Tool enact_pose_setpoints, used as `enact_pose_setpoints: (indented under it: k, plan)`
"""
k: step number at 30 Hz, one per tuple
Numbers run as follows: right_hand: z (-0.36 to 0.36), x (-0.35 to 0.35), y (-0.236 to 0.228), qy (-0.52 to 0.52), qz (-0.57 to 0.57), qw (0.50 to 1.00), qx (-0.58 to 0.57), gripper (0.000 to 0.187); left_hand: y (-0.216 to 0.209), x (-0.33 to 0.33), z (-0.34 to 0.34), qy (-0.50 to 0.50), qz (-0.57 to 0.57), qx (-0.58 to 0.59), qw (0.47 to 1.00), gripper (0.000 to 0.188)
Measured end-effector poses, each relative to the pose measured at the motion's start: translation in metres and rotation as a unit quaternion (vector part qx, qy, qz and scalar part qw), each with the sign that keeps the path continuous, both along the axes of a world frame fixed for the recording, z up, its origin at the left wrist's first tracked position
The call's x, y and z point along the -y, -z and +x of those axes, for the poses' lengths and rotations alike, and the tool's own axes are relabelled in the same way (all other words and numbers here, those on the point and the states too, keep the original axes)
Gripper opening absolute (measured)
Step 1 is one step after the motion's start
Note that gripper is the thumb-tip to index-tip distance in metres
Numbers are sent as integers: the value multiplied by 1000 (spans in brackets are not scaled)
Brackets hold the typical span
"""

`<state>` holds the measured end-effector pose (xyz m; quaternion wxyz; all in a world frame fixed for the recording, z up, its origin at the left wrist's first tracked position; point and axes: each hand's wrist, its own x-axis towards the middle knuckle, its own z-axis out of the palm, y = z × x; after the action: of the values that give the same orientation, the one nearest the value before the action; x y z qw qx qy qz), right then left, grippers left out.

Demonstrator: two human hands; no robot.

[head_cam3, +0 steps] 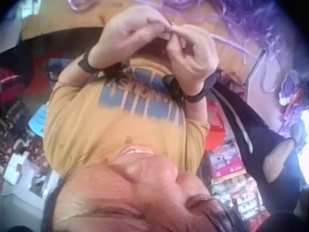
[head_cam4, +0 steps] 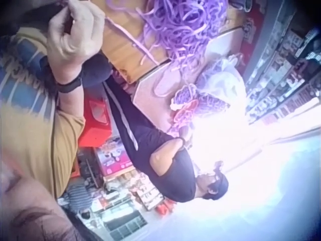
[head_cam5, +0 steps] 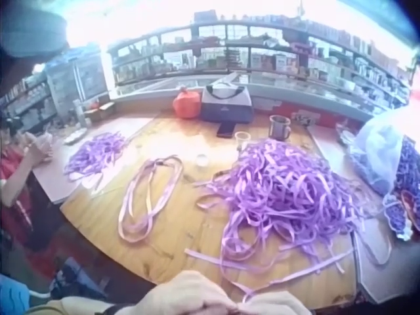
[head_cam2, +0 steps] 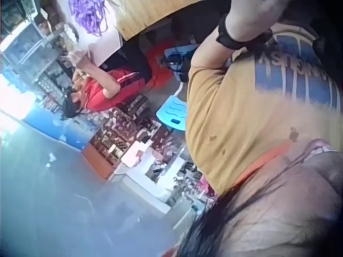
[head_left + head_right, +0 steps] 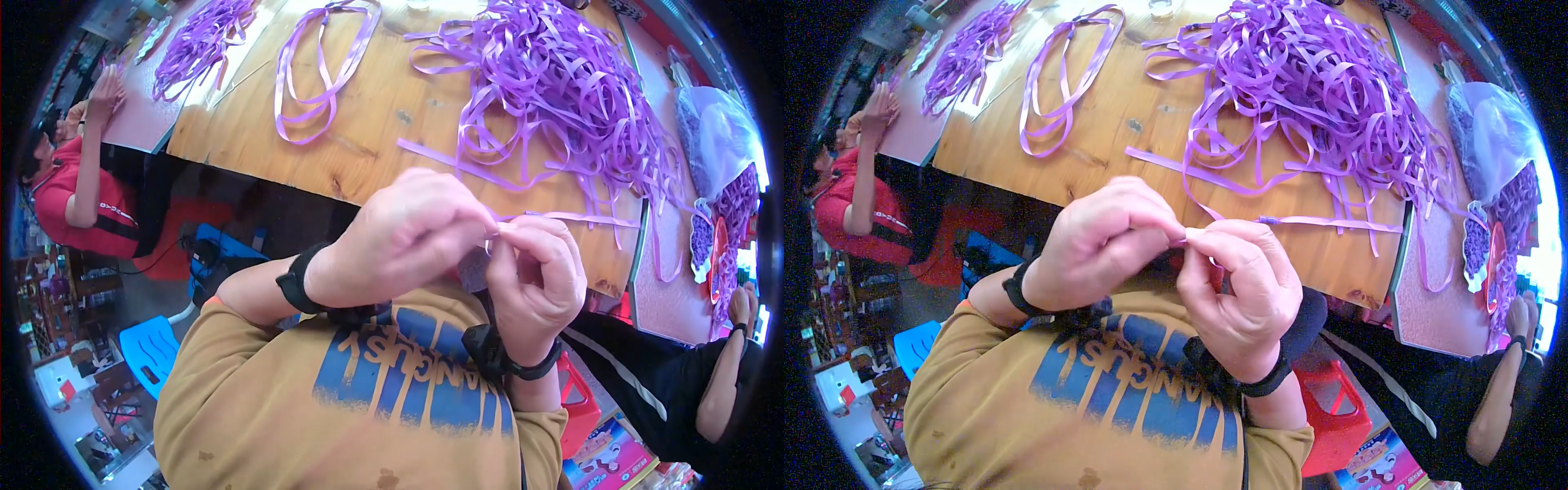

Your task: The person assembles purple ribbon loops by threading a ribbon through a small purple bead and sliding it along the length. They then tie the ends of the ribbon together and set the finished loop aside on the table.

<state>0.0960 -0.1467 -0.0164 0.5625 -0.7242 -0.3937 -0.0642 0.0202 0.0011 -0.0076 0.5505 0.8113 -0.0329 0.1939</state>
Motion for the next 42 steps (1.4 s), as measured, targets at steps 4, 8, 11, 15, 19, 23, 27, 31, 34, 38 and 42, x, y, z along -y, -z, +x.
enact_pose_setpoints:
  k: [4, 8, 11, 15, 19, 23, 27, 31, 34, 38, 42]
  plan:
    - [2, 0, 1, -5, 12, 999, 30, 20, -3, -1, -1, 66, -287, -165, 941, 14]
    - [1, 0, -2, -13, -1, 999, 35, 24, -7, -4, 0, 75, -250, -176, 949, 10]
    - [-1, 1, -2, -21, -11, 1000, 19, 26, -2, -5, 1, 57, -152, -116, 980, 7]
    - [-3, 0, 0, -33, 4, 999, -12, 18, 0, -2, 1, 30, -110, -96, 989, 5]
    - [-4, -2, 1, -51, 23, 998, -19, 18, 4, -3, 2, 4, -12, -27, 1000, 4]
    - [-8, 2, -5, -35, -36, 994, -98, 14, 2, -4, 1, -32, 36, 19, 999, 7]
    - [-8, 4, -10, -70, -35, 996, -30, 11, 4, -3, -1, -32, 51, 28, 998, 8]
    - [-8, 8, -11, -79, -38, 995, -45, 9, 2, -1, -4, -33, 63, 22, 997, 9]
    - [-8, 12, -11, -64, -44, 995, -63, 9, 3, -1, -4, -39, 70, 30, 996, 10]
    - [-8, 21, -14, -64, -73, 991, -96, 8, 3, -2, -6, -45, 74, 36, 996, 10]
    - [-9, 21, -12, -67, -39, 994, -70, 7, 7, -1, -8, -45, 86, 30, 995, 11]
